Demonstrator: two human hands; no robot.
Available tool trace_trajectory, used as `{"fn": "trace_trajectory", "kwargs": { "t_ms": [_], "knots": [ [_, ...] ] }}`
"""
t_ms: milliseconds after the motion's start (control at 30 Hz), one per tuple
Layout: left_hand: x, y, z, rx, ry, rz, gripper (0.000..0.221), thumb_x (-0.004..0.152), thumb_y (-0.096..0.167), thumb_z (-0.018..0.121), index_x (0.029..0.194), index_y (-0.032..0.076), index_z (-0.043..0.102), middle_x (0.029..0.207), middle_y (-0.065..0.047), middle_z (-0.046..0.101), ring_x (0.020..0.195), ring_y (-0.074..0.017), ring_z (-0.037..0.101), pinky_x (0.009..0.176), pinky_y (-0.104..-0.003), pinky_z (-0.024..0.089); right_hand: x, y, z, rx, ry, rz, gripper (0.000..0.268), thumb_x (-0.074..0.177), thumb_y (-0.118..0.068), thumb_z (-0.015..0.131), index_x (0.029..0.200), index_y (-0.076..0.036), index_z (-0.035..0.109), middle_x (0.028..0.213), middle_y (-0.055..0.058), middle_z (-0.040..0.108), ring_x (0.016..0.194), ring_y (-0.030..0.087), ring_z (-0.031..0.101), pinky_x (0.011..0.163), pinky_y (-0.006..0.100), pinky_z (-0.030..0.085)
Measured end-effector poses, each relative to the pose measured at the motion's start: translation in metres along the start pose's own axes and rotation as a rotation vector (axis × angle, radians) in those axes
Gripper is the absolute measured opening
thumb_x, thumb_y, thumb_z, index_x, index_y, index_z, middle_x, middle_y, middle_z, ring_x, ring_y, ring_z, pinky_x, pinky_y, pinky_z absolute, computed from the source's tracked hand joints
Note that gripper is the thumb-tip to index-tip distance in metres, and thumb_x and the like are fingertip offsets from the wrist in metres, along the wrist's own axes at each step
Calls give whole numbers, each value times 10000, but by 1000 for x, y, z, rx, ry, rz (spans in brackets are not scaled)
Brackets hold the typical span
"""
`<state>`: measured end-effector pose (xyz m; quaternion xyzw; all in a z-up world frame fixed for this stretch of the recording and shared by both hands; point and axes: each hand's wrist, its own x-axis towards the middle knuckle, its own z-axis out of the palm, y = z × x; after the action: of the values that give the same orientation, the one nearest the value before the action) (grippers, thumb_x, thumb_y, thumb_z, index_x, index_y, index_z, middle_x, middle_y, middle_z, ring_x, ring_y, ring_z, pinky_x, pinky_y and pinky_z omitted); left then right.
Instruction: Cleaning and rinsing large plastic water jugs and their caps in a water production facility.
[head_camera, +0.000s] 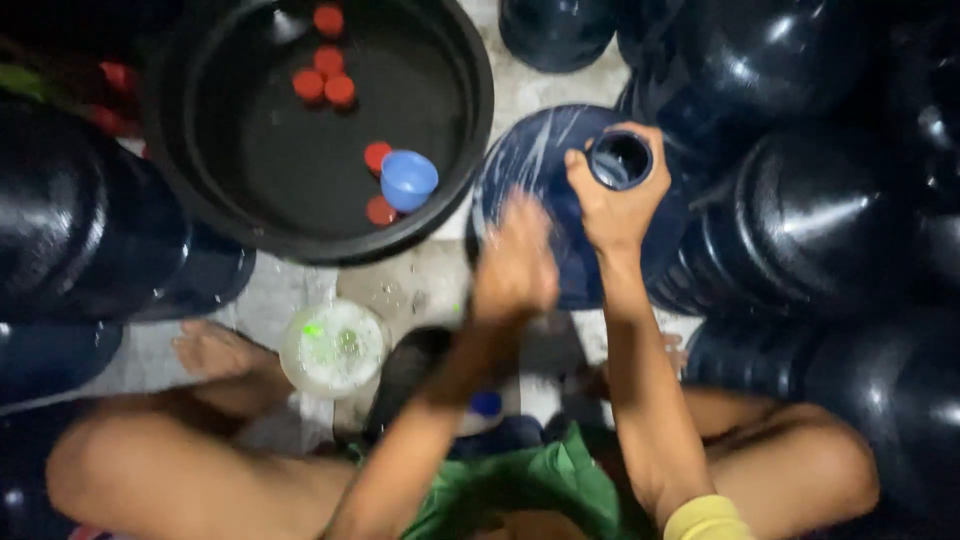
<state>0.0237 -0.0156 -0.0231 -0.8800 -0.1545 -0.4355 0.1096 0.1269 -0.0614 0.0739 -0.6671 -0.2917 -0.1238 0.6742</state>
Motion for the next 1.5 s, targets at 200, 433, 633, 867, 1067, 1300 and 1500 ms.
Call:
{"fn": "trace_trajectory", "kwargs": {
  "t_ms": [200, 433, 633, 867, 1067, 1300, 1500],
  "knots": [
    [10, -2, -28, -593, -223, -143, 554, 862, 125, 478, 1361, -98, 392, 1398, -335, 371, 1319, -451, 364, 1046, -563, 295, -6, -7, 8, -144, 83, 32, 404, 695, -63, 823, 1006, -5, 572, 861, 160, 602, 846, 189, 551, 775, 357, 463],
    [25, -41, -29, -945, -222, -455, 479, 902, 50, 487, 1335, -132, 395, 1387, -377, 323, 1328, -469, 291, 1127, -515, 226, -12, -36, -32, -153, -332, 122, 576, 690, -138, 839, 1175, -18, 553, 1070, 176, 604, 1046, 257, 580, 936, 375, 437],
    [-11, -17, -75, -829, -243, -418, 576, 924, 174, 479, 1439, -20, 308, 1483, -276, 267, 1364, -407, 300, 1095, -492, 281, -8, -15, -7, -31, -562, -44, 393, 571, -187, 842, 925, -111, 688, 785, 36, 690, 783, 180, 668, 734, 300, 501],
    [32, 2, -43, -508, -293, -516, 507, 940, 232, 441, 1387, 7, 361, 1411, -254, 375, 1228, -409, 484, 956, -476, 431, -9, -7, -12, -23, -136, -14, 300, 655, 9, 738, 919, -44, 605, 756, 77, 641, 715, 146, 618, 700, 258, 507],
    [20, 9, -22, -492, -240, -229, 497, 875, 215, 508, 1340, 51, 444, 1312, -212, 478, 1201, -385, 493, 952, -518, 425, 9, 14, -40, -76, -67, 18, 325, 648, -60, 831, 911, -41, 641, 741, 88, 659, 732, 134, 625, 706, 272, 501],
    [13, 29, -53, -788, -84, -320, 498, 877, 132, 523, 1327, -68, 446, 1352, -346, 406, 1284, -477, 397, 1105, -582, 244, 16, 13, -41, -9, -60, 38, 295, 630, -19, 780, 876, -8, 618, 724, 116, 649, 709, 149, 625, 703, 287, 502],
    [34, -39, 33, -1044, -249, -767, 550, 859, 52, 574, 1386, 10, 418, 1376, -359, 367, 1303, -495, 334, 1112, -544, 261, -17, 0, -59, 201, -253, -19, 386, 580, -143, 835, 826, 28, 592, 700, 153, 640, 722, 216, 659, 728, 308, 513]
  ]
}}
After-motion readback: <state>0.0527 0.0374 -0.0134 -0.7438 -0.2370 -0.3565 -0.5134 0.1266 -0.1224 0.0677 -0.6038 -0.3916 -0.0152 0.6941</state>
